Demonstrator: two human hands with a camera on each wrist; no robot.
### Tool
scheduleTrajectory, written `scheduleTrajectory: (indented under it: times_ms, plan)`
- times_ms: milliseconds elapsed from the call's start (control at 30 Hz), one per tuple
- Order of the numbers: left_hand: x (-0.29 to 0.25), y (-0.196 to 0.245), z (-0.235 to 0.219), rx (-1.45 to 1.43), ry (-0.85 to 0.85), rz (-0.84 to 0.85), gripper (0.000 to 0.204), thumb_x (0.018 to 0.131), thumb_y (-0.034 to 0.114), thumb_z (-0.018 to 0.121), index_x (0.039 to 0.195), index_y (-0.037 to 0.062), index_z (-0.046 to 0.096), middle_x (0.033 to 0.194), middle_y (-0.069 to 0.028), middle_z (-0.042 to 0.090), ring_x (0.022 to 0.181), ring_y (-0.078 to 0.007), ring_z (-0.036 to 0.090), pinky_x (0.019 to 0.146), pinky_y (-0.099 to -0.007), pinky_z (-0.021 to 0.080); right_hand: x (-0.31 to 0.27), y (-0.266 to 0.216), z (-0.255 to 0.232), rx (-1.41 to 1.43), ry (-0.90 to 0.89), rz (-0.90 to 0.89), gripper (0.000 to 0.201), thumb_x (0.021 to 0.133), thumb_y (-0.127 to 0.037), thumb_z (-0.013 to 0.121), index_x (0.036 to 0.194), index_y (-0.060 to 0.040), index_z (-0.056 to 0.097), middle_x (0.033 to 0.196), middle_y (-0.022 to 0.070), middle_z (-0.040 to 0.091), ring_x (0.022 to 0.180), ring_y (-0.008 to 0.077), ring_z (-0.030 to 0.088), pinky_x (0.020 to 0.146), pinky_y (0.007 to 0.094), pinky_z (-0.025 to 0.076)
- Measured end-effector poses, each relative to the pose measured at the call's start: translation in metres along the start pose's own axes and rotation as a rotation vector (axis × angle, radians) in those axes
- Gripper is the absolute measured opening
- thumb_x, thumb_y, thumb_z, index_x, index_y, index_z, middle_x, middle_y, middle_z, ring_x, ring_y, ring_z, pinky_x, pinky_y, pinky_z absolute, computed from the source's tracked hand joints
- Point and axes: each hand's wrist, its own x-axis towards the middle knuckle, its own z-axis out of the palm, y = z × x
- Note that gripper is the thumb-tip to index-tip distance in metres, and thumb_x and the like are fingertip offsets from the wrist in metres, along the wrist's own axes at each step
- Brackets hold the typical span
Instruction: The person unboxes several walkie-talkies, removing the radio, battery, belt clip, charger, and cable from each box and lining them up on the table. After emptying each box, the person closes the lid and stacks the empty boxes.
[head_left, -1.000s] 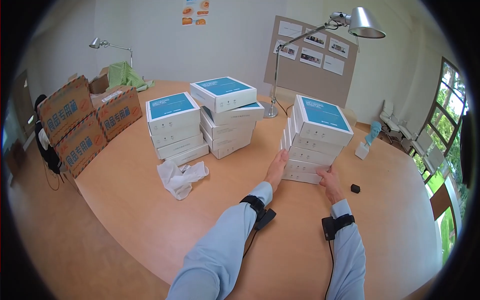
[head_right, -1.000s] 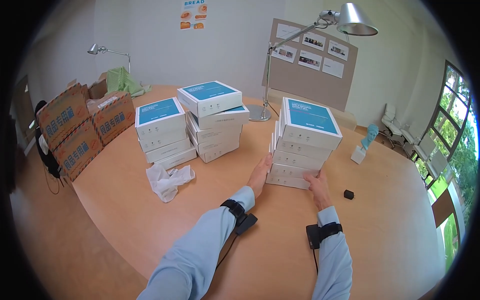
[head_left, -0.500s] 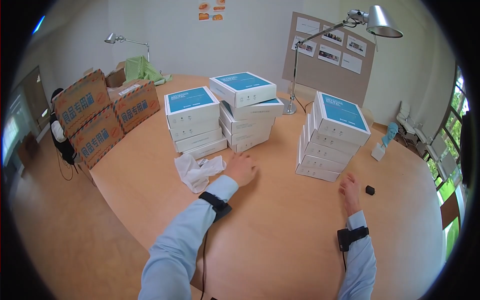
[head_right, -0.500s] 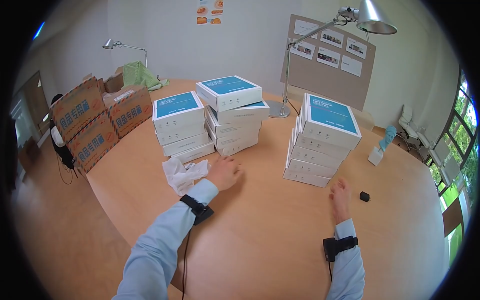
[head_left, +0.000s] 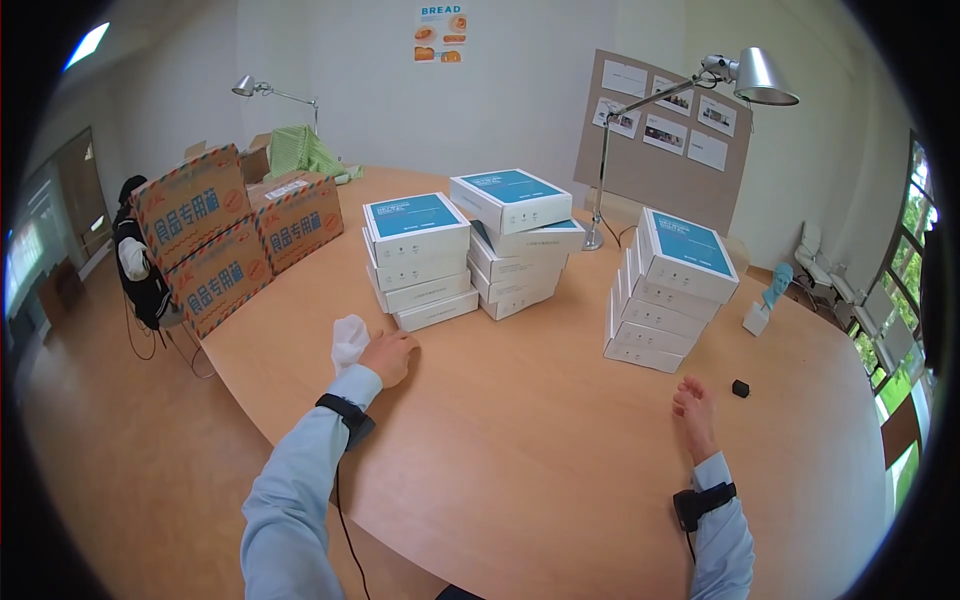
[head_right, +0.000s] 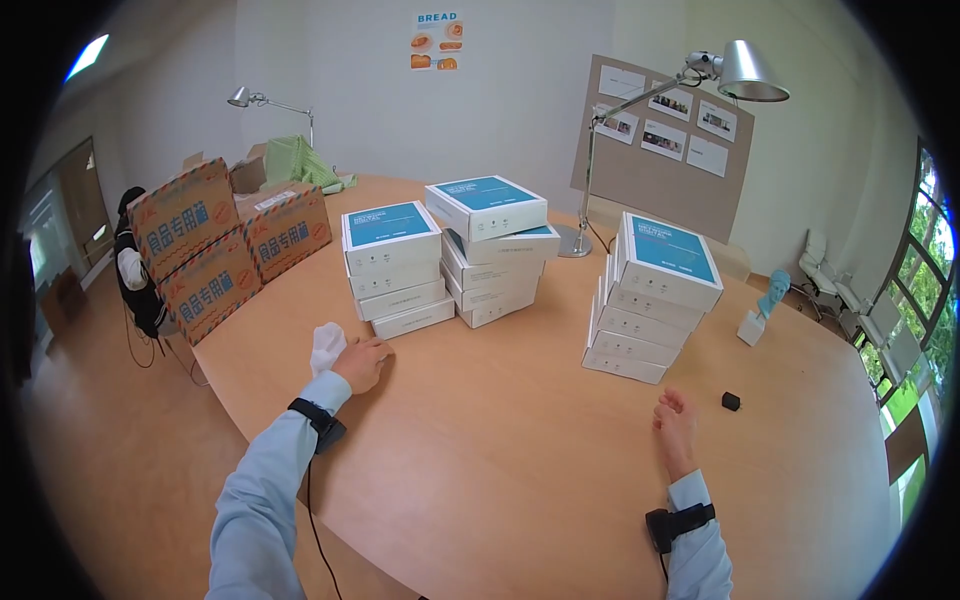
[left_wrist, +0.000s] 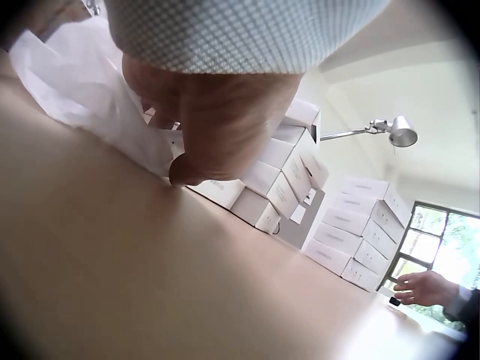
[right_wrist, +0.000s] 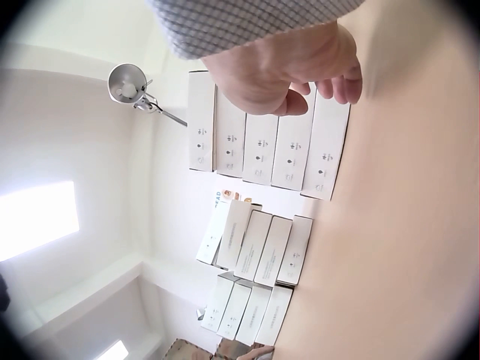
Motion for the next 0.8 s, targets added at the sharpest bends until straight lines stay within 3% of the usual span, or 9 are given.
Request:
scheduleTrajectory:
  times_ms: [267, 333, 400, 433, 500, 633, 700, 733, 800]
  plan:
    - [-0.035, -0.029, -0.044, 0.034, 0.024, -0.074, 0.030, 0.092, 0.016, 0.064, 0.120, 0.0085, 0.071, 0.130, -0.0130, 0.067, 0.129, -0.0321, 0.056, 0.110, -0.0487, 0.039, -0.024, -0.016, 0.017, -0.071, -0.048, -0.013, 0.039, 0.088, -0.004, 0.064, 0.127, 0.0004, 0.062, 0.113, 0.0052, 0.064, 0.091, 0.0131, 0.062, 0.071, 0.0272, 0.052]
    - [-0.035, -0.027, -0.051, -0.002, 0.051, -0.095, 0.031, 0.091, 0.018, 0.067, 0.119, 0.0074, 0.071, 0.129, -0.0142, 0.068, 0.127, -0.0335, 0.057, 0.109, -0.0496, 0.041, -0.026, -0.014, 0.033, -0.126, -0.004, -0.129, 0.032, 0.089, -0.005, 0.065, 0.120, -0.0006, 0.066, 0.111, 0.0055, 0.066, 0.091, 0.0136, 0.064, 0.072, 0.0282, 0.054]
    - [-0.029, -0.026, -0.048, -0.426, 0.360, -0.123, 0.033, 0.091, 0.014, 0.067, 0.122, 0.0040, 0.069, 0.126, -0.0151, 0.069, 0.124, -0.0328, 0.060, 0.105, -0.0474, 0.047, -0.031, -0.019, 0.062, -0.095, -0.029, -0.178, 0.028, 0.089, -0.003, 0.065, 0.116, 0.0008, 0.067, 0.106, 0.0065, 0.068, 0.086, 0.0134, 0.064, 0.070, 0.0280, 0.054]
    - [-0.023, -0.022, -0.044, -0.423, 0.357, -0.123, 0.033, 0.091, 0.014, 0.067, 0.122, 0.0040, 0.069, 0.126, -0.0151, 0.069, 0.124, -0.0328, 0.060, 0.105, -0.0474, 0.047, -0.035, -0.023, 0.080, -0.066, -0.050, -0.224, 0.025, 0.089, -0.001, 0.064, 0.112, 0.0021, 0.069, 0.102, 0.0076, 0.070, 0.081, 0.0132, 0.065, 0.068, 0.0278, 0.054]
    - [-0.010, -0.007, -0.038, -0.913, 0.551, -0.217, 0.046, 0.093, 0.012, 0.069, 0.136, -0.0027, 0.059, 0.133, -0.0181, 0.064, 0.120, -0.0291, 0.063, 0.093, -0.0394, 0.054, -0.045, -0.036, 0.124, 0.010, -0.182, -0.206, 0.025, 0.089, -0.002, 0.064, 0.113, 0.0023, 0.069, 0.103, 0.0082, 0.070, 0.083, 0.0139, 0.066, 0.068, 0.0287, 0.055]
    - [0.004, 0.017, -0.023, -1.168, 0.620, -0.432, 0.059, 0.093, 0.006, 0.066, 0.146, -0.0054, 0.045, 0.136, -0.0183, 0.061, 0.125, -0.0284, 0.060, 0.100, -0.0383, 0.052, -0.047, -0.047, 0.219, 0.063, -0.526, -0.021, 0.030, 0.089, -0.003, 0.065, 0.119, 0.0024, 0.069, 0.108, 0.0086, 0.071, 0.086, 0.0141, 0.068, 0.069, 0.0285, 0.057]
    - [0.016, 0.015, 0.000, -1.484, 0.662, -0.357, 0.073, 0.090, 0.000, 0.063, 0.155, -0.0055, 0.030, 0.139, -0.0197, 0.058, 0.126, -0.0278, 0.059, 0.101, -0.0365, 0.051, -0.039, -0.038, 0.267, 0.070, -0.651, -0.055, 0.033, 0.089, -0.004, 0.063, 0.122, 0.0015, 0.069, 0.125, 0.0136, 0.067, 0.088, 0.0146, 0.068, 0.066, 0.0279, 0.056]
    - [0.020, 0.020, 0.001, -1.481, 0.659, -0.342, 0.073, 0.090, 0.000, 0.063, 0.155, -0.0055, 0.030, 0.139, -0.0197, 0.058, 0.126, -0.0278, 0.059, 0.101, -0.0365, 0.051, -0.034, -0.036, 0.288, 0.077, -0.642, -0.062, 0.033, 0.089, -0.004, 0.063, 0.122, 0.0015, 0.069, 0.125, 0.0136, 0.067, 0.088, 0.0146, 0.068, 0.066, 0.0279, 0.056]
    - [0.016, 0.028, 0.003, -1.471, 0.752, -0.358, 0.080, 0.088, -0.002, 0.062, 0.158, -0.0037, 0.023, 0.142, -0.0211, 0.055, 0.127, -0.0269, 0.057, 0.102, -0.0339, 0.050, -0.026, -0.030, 0.326, -0.015, -0.704, -0.157, 0.035, 0.089, -0.009, 0.063, 0.122, -0.0020, 0.070, 0.146, 0.0211, 0.055, 0.101, 0.0232, 0.067, 0.082, 0.0354, 0.058]
